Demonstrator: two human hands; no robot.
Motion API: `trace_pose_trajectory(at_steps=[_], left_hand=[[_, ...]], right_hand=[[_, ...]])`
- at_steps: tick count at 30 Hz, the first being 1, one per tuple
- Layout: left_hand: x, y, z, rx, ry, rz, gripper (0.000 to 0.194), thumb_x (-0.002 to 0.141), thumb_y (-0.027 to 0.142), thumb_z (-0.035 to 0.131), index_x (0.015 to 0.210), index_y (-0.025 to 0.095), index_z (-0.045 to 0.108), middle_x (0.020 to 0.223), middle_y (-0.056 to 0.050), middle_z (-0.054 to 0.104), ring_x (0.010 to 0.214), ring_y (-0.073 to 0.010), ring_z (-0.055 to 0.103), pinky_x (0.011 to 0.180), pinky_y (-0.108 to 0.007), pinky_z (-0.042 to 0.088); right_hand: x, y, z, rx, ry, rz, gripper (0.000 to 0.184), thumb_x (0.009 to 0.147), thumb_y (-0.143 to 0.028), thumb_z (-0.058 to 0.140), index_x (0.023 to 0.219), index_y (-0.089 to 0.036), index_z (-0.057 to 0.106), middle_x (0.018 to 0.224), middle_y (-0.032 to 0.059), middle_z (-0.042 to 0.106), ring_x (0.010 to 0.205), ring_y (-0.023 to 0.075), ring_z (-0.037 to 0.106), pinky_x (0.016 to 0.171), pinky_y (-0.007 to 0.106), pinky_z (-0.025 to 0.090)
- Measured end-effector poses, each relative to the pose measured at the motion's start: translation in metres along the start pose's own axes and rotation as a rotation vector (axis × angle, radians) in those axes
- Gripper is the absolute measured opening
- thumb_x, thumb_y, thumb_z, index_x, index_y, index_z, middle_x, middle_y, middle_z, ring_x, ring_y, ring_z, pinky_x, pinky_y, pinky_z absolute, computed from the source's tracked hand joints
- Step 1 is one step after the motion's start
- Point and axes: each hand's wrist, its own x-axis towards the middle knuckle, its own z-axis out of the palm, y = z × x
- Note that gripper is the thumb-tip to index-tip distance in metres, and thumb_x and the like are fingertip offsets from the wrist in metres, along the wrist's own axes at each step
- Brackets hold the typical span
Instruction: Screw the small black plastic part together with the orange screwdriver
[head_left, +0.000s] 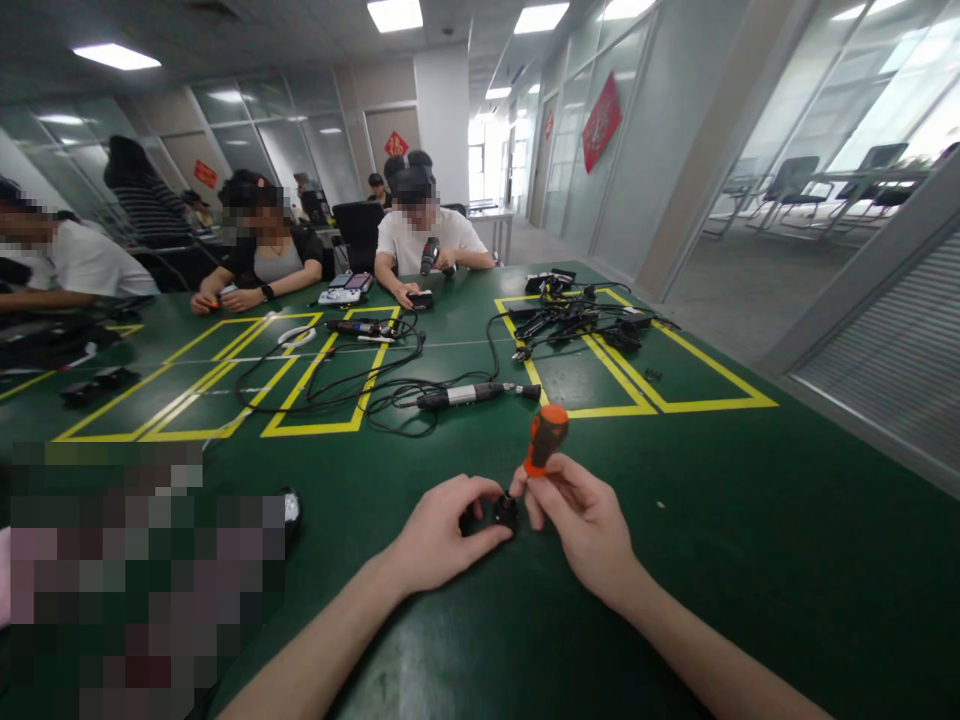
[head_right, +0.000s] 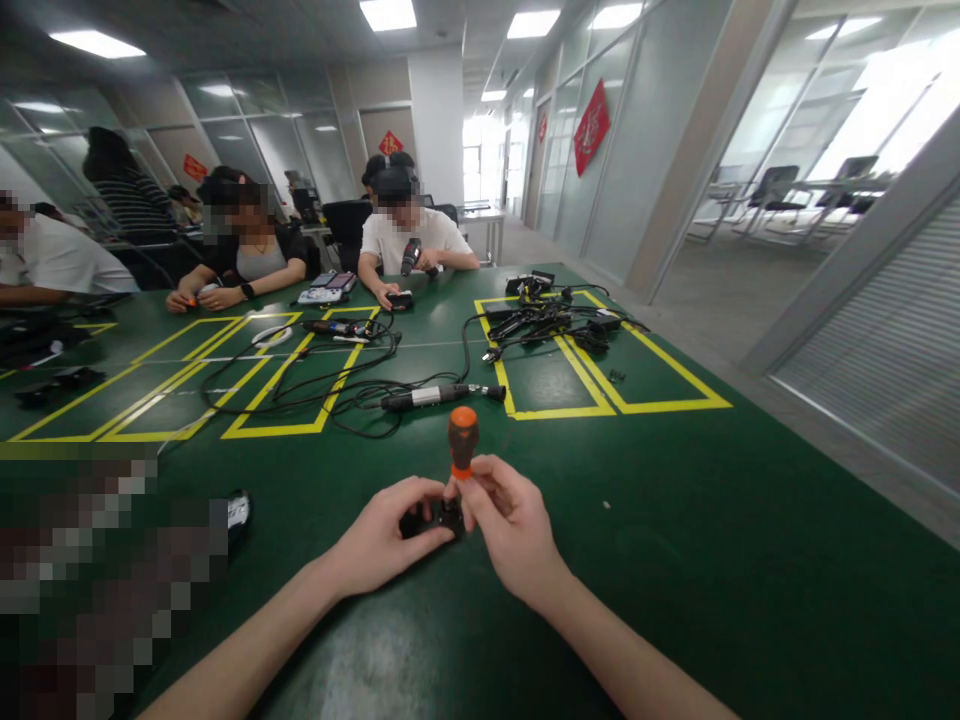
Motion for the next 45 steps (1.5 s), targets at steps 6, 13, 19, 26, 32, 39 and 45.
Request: trace_pose_trajectory(at_steps=[6,13,19,26,32,39,45], left_hand=[[0.0014,-0.001,-0.0013,0.016,-0.01,0.01,0.032,0.088,0.034,0.073,0.117,0.021,0.069,0.097,-0.003,0.069,0.084,-0.0174,0.064,0.075,-0.028,0.05],[0.0028,-0.0025,-0.0017,0.029,-0.002,0.034,0.033,0.089,0.034,0.072,0.118,0.021,0.068,0.098,-0.003,0.07,0.084,-0.0177,0.064,0.075,-0.029,0.049],[0.0035,-0.0018,-0.0018,0.026,-0.009,0.022,0.034,0.089,0.038,0.071,0.118,0.021,0.068,0.097,-0.003,0.071,0.084,-0.0179,0.063,0.076,-0.03,0.05],[0.0048,-0.0006,-0.0022,0.016,-0.007,0.046,0.03,0.089,0.032,0.074,0.115,0.019,0.069,0.094,-0.002,0.069,0.082,-0.0168,0.062,0.073,-0.028,0.047],[0.0039,-0.0024,-0.0011,0.01,0.005,0.045,0.031,0.089,0.032,0.074,0.116,0.02,0.068,0.095,-0.002,0.07,0.081,-0.0167,0.062,0.072,-0.028,0.046],[0.0042,-0.0017,-0.0006,0.0,0.005,0.054,0.029,0.089,0.031,0.075,0.114,0.02,0.069,0.094,-0.002,0.07,0.08,-0.0164,0.063,0.072,-0.027,0.047],[0.005,-0.0024,-0.0006,0.009,0.007,0.06,0.029,0.088,0.032,0.075,0.114,0.019,0.069,0.093,-0.002,0.069,0.08,-0.0165,0.062,0.071,-0.027,0.046]], right_hand=[[0.0023,0.0007,-0.0007,0.011,0.025,0.004,0.035,0.09,-0.056,0.071,0.092,-0.022,0.062,0.069,0.0,0.068,0.05,0.0111,0.053,0.05,0.026,0.048],[0.0061,-0.0025,-0.0017,-0.051,0.064,-0.062,0.023,0.086,-0.042,0.078,0.08,-0.021,0.07,0.079,0.0025,0.067,0.053,0.0114,0.053,0.048,0.027,0.048],[0.0051,-0.0025,-0.0024,-0.045,-0.026,-0.07,0.023,0.095,-0.042,0.068,0.089,-0.02,0.073,0.075,0.0023,0.069,0.052,0.0121,0.057,0.053,0.03,0.052],[0.0021,-0.0009,-0.0007,0.014,0.02,-0.05,0.026,0.087,-0.042,0.078,0.086,-0.022,0.062,0.069,-0.0015,0.067,0.05,0.0109,0.056,0.052,0.025,0.052],[0.0046,-0.0026,-0.0019,-0.07,0.004,-0.101,0.03,0.089,-0.048,0.075,0.08,-0.02,0.068,0.068,-0.001,0.062,0.05,0.0114,0.054,0.05,0.026,0.05],[0.0019,0.0006,-0.0028,-0.01,-0.047,-0.098,0.03,0.095,-0.05,0.067,0.094,-0.02,0.07,0.072,0.0021,0.07,0.05,0.0124,0.057,0.051,0.028,0.053],[0.0005,-0.0028,-0.0023,-0.096,-0.015,-0.096,0.03,0.09,-0.048,0.074,0.084,-0.021,0.065,0.071,0.001,0.068,0.051,0.0119,0.056,0.051,0.026,0.053]])
